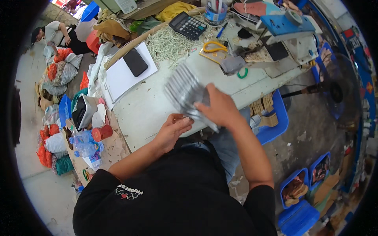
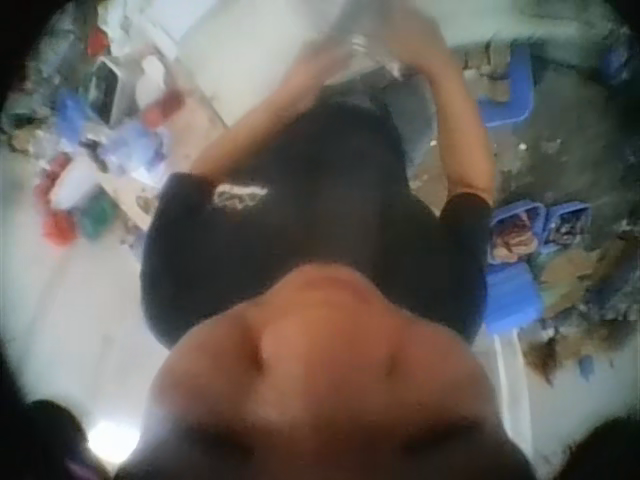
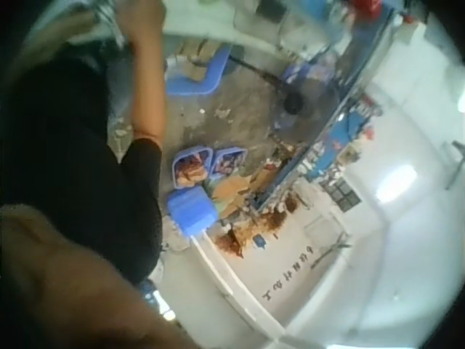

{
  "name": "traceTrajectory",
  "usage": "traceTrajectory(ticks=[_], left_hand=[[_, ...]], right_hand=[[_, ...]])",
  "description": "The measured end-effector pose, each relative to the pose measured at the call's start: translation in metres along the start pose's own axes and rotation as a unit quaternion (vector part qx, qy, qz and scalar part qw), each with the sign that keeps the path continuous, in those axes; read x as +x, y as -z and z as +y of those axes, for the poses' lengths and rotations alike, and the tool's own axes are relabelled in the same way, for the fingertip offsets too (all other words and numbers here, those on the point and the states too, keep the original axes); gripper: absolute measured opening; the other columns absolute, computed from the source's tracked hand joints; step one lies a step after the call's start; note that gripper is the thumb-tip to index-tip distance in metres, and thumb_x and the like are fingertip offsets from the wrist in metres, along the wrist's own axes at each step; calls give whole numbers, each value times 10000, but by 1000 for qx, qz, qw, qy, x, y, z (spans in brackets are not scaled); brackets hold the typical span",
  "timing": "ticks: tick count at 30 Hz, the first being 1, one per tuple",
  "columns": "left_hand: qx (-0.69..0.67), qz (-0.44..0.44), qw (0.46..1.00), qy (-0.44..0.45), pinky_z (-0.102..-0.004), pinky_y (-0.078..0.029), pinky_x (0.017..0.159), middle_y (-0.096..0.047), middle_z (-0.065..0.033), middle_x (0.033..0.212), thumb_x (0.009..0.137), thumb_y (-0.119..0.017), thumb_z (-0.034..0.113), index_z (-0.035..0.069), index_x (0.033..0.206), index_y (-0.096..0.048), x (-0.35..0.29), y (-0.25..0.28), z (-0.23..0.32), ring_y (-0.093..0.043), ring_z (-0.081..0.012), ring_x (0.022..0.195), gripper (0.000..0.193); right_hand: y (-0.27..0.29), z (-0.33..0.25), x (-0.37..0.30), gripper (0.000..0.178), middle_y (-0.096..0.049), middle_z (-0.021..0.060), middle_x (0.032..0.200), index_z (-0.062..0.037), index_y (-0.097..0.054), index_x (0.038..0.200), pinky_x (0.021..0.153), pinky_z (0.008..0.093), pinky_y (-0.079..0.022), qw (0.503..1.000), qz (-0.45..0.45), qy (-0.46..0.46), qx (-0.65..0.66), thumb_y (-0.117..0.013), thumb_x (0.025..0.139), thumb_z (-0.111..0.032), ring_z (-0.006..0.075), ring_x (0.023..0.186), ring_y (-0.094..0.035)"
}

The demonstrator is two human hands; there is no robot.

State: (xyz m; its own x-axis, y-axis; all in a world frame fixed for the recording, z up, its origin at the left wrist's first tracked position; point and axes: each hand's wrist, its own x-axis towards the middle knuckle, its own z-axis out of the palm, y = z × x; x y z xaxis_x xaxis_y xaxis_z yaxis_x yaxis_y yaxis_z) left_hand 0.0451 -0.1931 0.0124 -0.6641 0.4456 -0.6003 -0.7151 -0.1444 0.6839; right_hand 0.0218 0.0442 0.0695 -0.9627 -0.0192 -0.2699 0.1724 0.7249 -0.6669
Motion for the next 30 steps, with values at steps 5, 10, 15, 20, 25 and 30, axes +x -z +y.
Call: traceTrajectory(ticks=[5,10,15,20,25,30], left_hand=[[-65,47,992,-98,-411,-415,1171,-575,-102,1400,964,-794,280,24,1490,-389,-22,3,6,-550,-247,1322,711],[217,183,933,-220,-374,-484,1051,-640,-143,1332,866,-886,354,-15,1390,-504,-51,65,43,-616,-211,1213,746],[474,297,818,-133,-423,-485,1057,-588,-289,1384,858,-856,505,-86,1410,-516,-64,114,86,-610,-335,1251,878],[514,412,715,-234,-502,-335,1230,-372,-342,1579,745,-920,521,-91,1628,-191,-40,85,46,-377,-476,1484,1299],[587,397,669,-225,-507,-355,1217,-391,-317,1559,659,-930,296,-51,1637,-171,-29,86,53,-412,-467,1448,1286],[641,301,674,-211,-524,-370,1187,-460,-259,1511,629,-873,243,-24,1658,-132,-42,122,82,-462,-424,1409,1296]], right_hand=[[-24,-47,-47,393,-626,220,1231,-10,-514,1258,874,546,-524,971,21,234,-45,-654,907,-115,445,1006,-631],[-78,-92,-45,586,-508,312,1463,52,-445,1452,1042,517,-507,971,62,219,79,-637,987,-249,488,1236,-582],[-147,-86,-4,703,-333,348,1618,64,-337,1570,1214,498,-363,971,-32,174,163,-600,1001,-253,518,1472,-389],[-167,-48,30,499,-608,217,1361,18,-549,1444,1046,396,-512,916,-208,190,286,-662,991,-155,281,1209,-631],[-106,-21,102,239,-772,135,983,-26,-742,1098,855,381,-563,963,74,38,257,-709,933,-195,251,901,-732],[-68,-23,215,223,-755,125,920,-57,-730,983,775,449,-562,964,253,52,58,-783,906,-260,318,886,-725]])
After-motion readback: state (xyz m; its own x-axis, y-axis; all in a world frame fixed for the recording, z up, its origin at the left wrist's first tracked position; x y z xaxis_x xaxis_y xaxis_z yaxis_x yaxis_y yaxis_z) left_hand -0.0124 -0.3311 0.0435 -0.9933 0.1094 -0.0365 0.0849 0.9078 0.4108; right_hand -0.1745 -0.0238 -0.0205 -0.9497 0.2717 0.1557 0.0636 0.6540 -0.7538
